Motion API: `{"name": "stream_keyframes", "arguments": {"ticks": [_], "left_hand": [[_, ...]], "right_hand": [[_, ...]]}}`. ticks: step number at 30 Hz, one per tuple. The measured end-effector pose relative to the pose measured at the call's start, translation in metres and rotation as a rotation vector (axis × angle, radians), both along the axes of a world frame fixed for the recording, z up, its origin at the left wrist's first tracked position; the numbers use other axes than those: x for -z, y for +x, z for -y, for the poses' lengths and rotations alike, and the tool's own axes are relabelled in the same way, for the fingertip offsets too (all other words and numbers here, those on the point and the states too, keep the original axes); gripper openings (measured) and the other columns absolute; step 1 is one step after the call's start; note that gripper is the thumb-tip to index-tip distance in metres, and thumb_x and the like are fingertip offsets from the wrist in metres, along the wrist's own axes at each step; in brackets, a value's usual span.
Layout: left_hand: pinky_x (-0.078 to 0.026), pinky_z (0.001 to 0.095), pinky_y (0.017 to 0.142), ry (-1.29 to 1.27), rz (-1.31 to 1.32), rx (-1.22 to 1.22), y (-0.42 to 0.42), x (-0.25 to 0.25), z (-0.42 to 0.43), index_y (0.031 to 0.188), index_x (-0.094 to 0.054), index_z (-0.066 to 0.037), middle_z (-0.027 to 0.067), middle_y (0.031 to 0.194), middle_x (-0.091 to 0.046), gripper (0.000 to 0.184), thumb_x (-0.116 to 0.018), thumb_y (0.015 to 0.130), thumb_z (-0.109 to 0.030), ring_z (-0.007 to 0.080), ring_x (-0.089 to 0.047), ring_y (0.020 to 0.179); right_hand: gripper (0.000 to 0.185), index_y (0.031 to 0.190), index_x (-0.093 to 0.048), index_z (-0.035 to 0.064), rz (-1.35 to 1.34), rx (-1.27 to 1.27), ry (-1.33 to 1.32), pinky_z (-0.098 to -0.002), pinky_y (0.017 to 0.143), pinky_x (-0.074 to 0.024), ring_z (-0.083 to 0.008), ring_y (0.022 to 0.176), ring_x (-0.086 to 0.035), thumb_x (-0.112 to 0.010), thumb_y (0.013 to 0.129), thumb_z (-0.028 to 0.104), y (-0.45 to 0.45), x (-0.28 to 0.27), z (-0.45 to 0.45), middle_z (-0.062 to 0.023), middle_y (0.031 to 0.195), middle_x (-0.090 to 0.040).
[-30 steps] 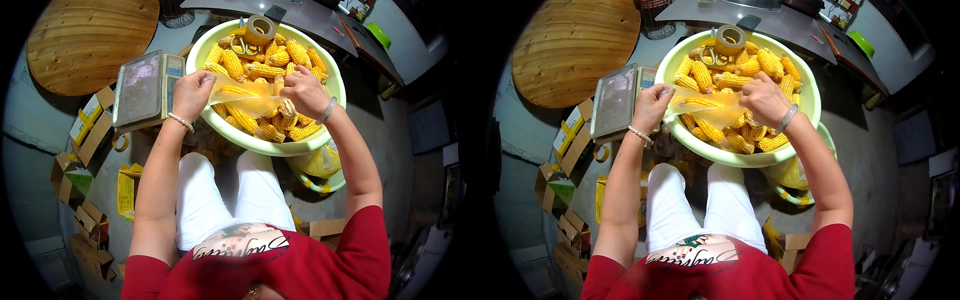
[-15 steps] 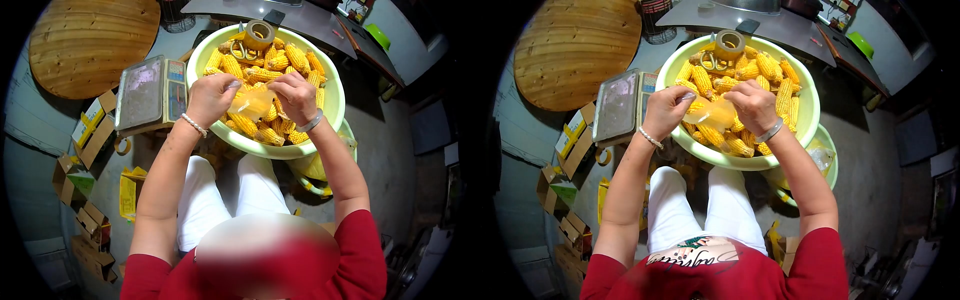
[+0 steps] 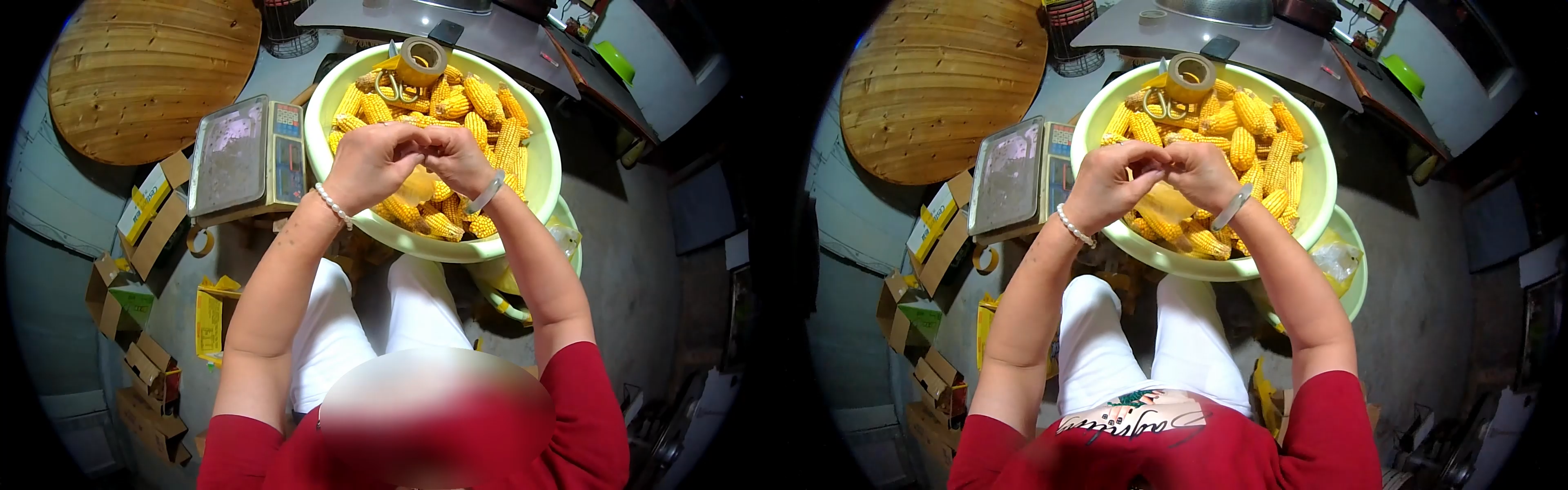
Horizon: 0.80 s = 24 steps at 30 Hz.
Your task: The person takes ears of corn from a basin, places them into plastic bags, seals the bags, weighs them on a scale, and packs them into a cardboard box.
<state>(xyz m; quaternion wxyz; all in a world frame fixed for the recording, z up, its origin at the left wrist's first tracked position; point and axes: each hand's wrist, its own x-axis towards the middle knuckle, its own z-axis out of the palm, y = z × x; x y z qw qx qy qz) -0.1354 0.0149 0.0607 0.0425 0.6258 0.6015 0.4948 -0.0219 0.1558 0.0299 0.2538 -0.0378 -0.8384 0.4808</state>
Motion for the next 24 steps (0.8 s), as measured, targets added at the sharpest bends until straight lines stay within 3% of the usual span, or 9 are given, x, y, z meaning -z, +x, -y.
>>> {"name": "stream_keyframes", "arguments": {"ticks": [3, 6, 7, 10, 14, 15, 18, 19, 24], "left_hand": [[-0.049, 0.0258, 0.067, -0.133, 0.138, -0.023, -0.009, -0.002, 0.006, 0.108, -0.062, -0.006, 0.0056, 0.085, -0.065, 0.035, -0.070, 0.074, -0.007, 0.0139, -0.060, 0.072], [-0.049, 0.0346, 0.079, -0.112, -0.014, -0.011, -0.023, 0.006, 0.006, 0.119, -0.055, -0.013, 0.0119, 0.096, -0.063, 0.048, -0.069, 0.073, -0.013, 0.0244, -0.062, 0.089], [-0.047, 0.0359, 0.086, -0.233, -0.072, 0.002, -0.031, 0.014, 0.005, 0.125, -0.050, -0.013, 0.0134, 0.106, -0.060, 0.058, -0.072, 0.072, -0.018, 0.0266, -0.059, 0.098], [-0.045, 0.0370, 0.088, -0.268, -0.193, 0.036, -0.033, 0.032, -0.004, 0.125, -0.051, -0.012, 0.0133, 0.107, -0.061, 0.059, -0.073, 0.071, -0.021, 0.0286, -0.058, 0.100], [-0.047, 0.0414, 0.075, -0.300, -0.122, 0.116, -0.038, 0.030, -0.025, 0.112, -0.057, -0.011, 0.0171, 0.093, -0.062, 0.029, -0.059, 0.086, -0.022, 0.0349, -0.059, 0.087], [-0.047, 0.0365, 0.067, -0.236, -0.142, 0.104, -0.037, 0.033, -0.027, 0.104, -0.060, -0.005, 0.0139, 0.081, -0.063, 0.018, -0.055, 0.089, -0.014, 0.0287, -0.061, 0.074], [-0.047, 0.0333, 0.064, -0.299, -0.097, 0.061, -0.047, 0.036, -0.031, 0.101, -0.062, -0.006, 0.0101, 0.076, -0.060, 0.018, -0.052, 0.092, -0.018, 0.0214, -0.058, 0.068], [-0.045, 0.0275, 0.060, -0.296, -0.026, 0.045, -0.050, 0.030, -0.030, 0.100, -0.064, -0.007, 0.0052, 0.071, -0.058, 0.023, -0.046, 0.095, -0.021, 0.0134, -0.053, 0.064], [-0.041, 0.0198, 0.052, -0.101, 0.455, -0.039, -0.078, 0.023, -0.030, 0.094, -0.065, -0.002, -0.0015, 0.066, -0.052, 0.030, -0.045, 0.098, -0.024, 0.0059, -0.047, 0.057]], "right_hand": [[0.015, 0.089, -0.068, 0.0041, 0.050, 0.059, 0.156, -0.0280, 0.063, -0.0489, -0.0183, 0.068, -0.063, -0.069, 0.075, 0.004, 0.004, -0.015, 0.004, -0.0107, 0.076, -0.065], [0.014, 0.088, -0.068, 0.0044, 0.100, 0.057, 0.267, -0.0290, 0.062, -0.0483, -0.0213, 0.066, -0.063, -0.069, 0.075, 0.007, 0.005, -0.028, 0.003, -0.0122, 0.075, -0.064], [0.013, 0.088, -0.068, 0.0044, 0.109, 0.045, 0.286, -0.0293, 0.061, -0.0481, -0.0222, 0.065, -0.062, -0.070, 0.075, 0.008, 0.003, -0.031, 0.000, -0.0126, 0.074, -0.064], [0.012, 0.086, -0.068, 0.0041, 0.171, -0.012, 0.344, -0.0298, 0.061, -0.0480, -0.0219, 0.065, -0.062, -0.069, 0.075, 0.009, -0.003, -0.039, -0.008, -0.0124, 0.074, -0.064], [0.015, 0.088, -0.070, 0.0059, 0.146, -0.033, 0.551, -0.0332, 0.064, -0.0484, -0.0241, 0.066, -0.062, -0.071, 0.073, 0.010, -0.010, -0.045, -0.014, -0.0111, 0.074, -0.064], [0.018, 0.089, -0.069, 0.0058, 0.163, -0.040, 0.579, -0.0328, 0.063, -0.0481, -0.0237, 0.068, -0.062, -0.071, 0.072, 0.009, -0.010, -0.046, -0.016, -0.0103, 0.075, -0.064], [0.025, 0.094, -0.069, 0.0061, 0.279, -0.034, 0.684, -0.0324, 0.064, -0.0481, -0.0233, 0.070, -0.062, -0.072, 0.069, 0.006, -0.010, -0.062, -0.023, -0.0090, 0.076, -0.064], [0.026, 0.095, -0.069, 0.0068, 0.364, -0.012, 0.731, -0.0328, 0.065, -0.0485, -0.0236, 0.071, -0.062, -0.072, 0.069, 0.006, -0.009, -0.072, -0.025, -0.0092, 0.076, -0.064], [0.028, 0.096, -0.070, 0.0065, 0.592, 0.019, 1.187, -0.0364, 0.068, -0.0487, -0.0269, 0.075, -0.061, -0.068, 0.068, 0.004, -0.001, -0.096, -0.046, -0.0103, 0.082, -0.062]]}}
